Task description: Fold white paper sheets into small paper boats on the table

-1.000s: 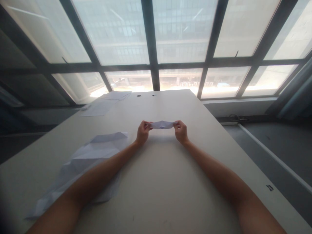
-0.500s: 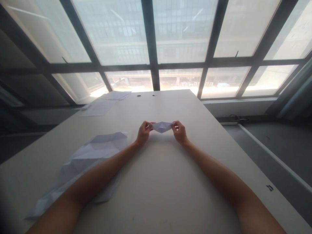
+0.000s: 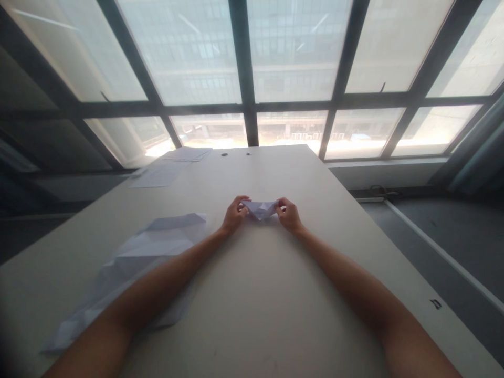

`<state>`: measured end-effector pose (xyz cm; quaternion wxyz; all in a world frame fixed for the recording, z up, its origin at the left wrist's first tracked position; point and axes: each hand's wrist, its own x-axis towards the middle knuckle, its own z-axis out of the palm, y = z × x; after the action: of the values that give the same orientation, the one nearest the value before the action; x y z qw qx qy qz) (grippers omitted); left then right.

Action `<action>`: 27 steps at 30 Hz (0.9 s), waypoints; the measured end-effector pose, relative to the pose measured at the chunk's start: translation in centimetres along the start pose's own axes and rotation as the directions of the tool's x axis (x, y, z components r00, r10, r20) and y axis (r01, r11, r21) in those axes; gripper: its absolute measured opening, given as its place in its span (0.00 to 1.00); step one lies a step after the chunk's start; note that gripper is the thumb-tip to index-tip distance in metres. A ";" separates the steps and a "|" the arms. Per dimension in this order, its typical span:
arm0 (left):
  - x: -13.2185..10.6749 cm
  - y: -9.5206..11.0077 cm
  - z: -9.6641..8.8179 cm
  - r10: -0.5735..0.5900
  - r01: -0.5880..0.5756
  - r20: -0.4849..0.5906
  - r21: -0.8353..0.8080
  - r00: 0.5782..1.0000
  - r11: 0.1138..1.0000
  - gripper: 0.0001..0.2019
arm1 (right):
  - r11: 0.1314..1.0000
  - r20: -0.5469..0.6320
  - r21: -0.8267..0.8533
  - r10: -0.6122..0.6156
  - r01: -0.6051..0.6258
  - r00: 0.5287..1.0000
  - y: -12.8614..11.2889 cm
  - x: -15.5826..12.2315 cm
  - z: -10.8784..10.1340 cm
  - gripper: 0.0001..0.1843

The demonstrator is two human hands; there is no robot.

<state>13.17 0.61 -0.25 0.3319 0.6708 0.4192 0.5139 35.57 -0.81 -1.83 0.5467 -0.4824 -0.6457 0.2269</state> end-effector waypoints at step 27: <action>0.0 -1.3 0.5 0.157 -0.165 0.074 0.126 0.985 0.978 0.22 | 0.996 -0.011 0.087 -0.026 0.027 1.000 -0.7 -0.6 -0.2 0.25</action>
<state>13.34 1.14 -1.47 0.2575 0.7389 0.3858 0.4888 35.41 -1.69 -1.48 0.5732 -0.4505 -0.6390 0.2452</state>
